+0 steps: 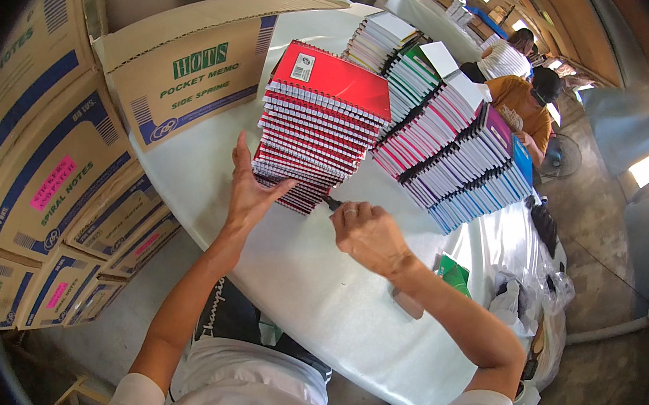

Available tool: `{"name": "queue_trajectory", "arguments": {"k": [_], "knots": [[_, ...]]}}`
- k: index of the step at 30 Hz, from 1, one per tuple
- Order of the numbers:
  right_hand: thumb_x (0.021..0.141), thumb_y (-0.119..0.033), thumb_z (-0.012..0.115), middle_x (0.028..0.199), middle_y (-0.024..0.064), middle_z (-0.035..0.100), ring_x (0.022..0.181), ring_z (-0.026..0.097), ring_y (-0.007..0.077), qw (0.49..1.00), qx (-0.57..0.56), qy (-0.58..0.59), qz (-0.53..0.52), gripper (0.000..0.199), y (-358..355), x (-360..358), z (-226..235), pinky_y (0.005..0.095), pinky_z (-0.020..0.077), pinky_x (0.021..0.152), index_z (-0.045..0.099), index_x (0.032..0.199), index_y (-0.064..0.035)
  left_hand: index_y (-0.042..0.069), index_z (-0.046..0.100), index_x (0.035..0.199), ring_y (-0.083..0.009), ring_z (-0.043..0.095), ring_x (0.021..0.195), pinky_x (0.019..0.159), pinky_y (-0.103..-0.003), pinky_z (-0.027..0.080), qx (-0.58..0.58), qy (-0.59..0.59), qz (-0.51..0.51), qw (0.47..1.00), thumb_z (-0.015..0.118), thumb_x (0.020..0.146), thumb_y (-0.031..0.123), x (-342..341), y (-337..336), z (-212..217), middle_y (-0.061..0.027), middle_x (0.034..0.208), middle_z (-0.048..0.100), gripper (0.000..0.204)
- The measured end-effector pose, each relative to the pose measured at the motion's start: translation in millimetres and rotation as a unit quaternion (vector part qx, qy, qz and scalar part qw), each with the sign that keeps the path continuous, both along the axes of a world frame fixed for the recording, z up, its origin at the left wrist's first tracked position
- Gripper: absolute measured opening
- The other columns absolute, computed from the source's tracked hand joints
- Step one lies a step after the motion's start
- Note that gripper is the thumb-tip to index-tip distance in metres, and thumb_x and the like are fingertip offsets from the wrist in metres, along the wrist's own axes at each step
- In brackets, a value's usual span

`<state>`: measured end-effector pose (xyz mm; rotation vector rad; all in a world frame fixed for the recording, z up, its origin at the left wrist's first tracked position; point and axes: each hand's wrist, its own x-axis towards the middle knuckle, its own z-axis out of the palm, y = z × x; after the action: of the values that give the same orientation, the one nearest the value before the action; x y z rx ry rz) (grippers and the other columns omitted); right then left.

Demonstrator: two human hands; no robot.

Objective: The person processes notebooks by aligning a stack, using a tool to trim the wire binding, and stacking them onto others at a workstation.

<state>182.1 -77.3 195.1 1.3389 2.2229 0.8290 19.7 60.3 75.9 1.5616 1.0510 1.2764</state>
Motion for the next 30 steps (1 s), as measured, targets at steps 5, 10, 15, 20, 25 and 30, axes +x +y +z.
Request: {"name": "queue_trajectory", "arguments": {"k": [5,10,15,20,25,30], "knots": [[0.081,-0.021,0.067,0.107,0.0078,0.053,0.103,0.052,0.0186,0.991,0.073,0.069,0.083,0.033,3,-1,17,0.0381,0.0440,0.095,0.063,0.111,-0.0077,0.000,0.008,0.148,-0.0473,0.018,0.139,0.112,-0.053,0.021,0.016,0.004,0.013,1.000,0.087,0.062,0.029,0,0,-5,-0.0230,0.150,0.022,0.121],[0.082,-0.019,0.063,0.118,-0.0024,0.047,0.119,0.042,0.0123,0.984,0.055,-0.066,0.159,0.044,14,27,32,0.0390,0.0389,0.102,0.053,0.125,-0.0179,-0.002,0.007,0.147,-0.0410,0.028,0.136,0.111,-0.048,0.026,0.029,-0.060,0.006,0.998,0.088,0.061,0.024,7,0,-4,-0.0260,0.146,0.024,0.122],[0.084,-0.021,0.061,0.118,-0.0028,0.047,0.118,0.041,0.0119,0.974,0.078,-0.112,0.181,0.043,19,32,25,0.0326,0.0388,0.096,0.050,0.125,-0.0164,0.001,0.005,0.148,-0.0407,0.031,0.134,0.110,-0.046,0.029,0.018,-0.054,0.004,0.998,0.089,0.060,0.020,7,-2,1,-0.0258,0.145,0.025,0.123],[0.081,-0.021,0.064,0.113,-0.0031,0.047,0.113,0.043,0.0114,0.971,0.068,-0.146,0.176,0.043,15,25,23,0.0282,0.0404,0.087,0.053,0.123,-0.0159,0.005,0.000,0.149,-0.0327,0.040,0.128,0.105,-0.038,0.039,0.001,-0.041,0.000,0.999,0.086,0.063,0.012,6,-2,2,-0.0240,0.145,0.026,0.122],[0.080,-0.021,0.066,0.113,-0.0035,0.048,0.113,0.043,0.0116,0.993,0.043,-0.059,0.096,0.042,10,17,14,0.0280,0.0375,0.091,0.055,0.121,-0.0158,0.002,0.005,0.148,-0.0407,0.032,0.133,0.109,-0.046,0.032,-0.014,-0.075,-0.012,0.997,0.088,0.061,0.018,6,-3,1,-0.0259,0.144,0.026,0.121],[0.082,-0.021,0.067,0.117,-0.0028,0.046,0.116,0.041,0.0115,0.985,0.047,-0.101,0.134,0.045,14,16,30,0.0308,0.0373,0.096,0.052,0.125,-0.0194,0.002,0.005,0.149,-0.0404,0.033,0.133,0.109,-0.045,0.032,-0.035,-0.084,-0.017,0.996,0.087,0.061,0.015,6,-3,1,-0.0263,0.144,0.026,0.121]]}}
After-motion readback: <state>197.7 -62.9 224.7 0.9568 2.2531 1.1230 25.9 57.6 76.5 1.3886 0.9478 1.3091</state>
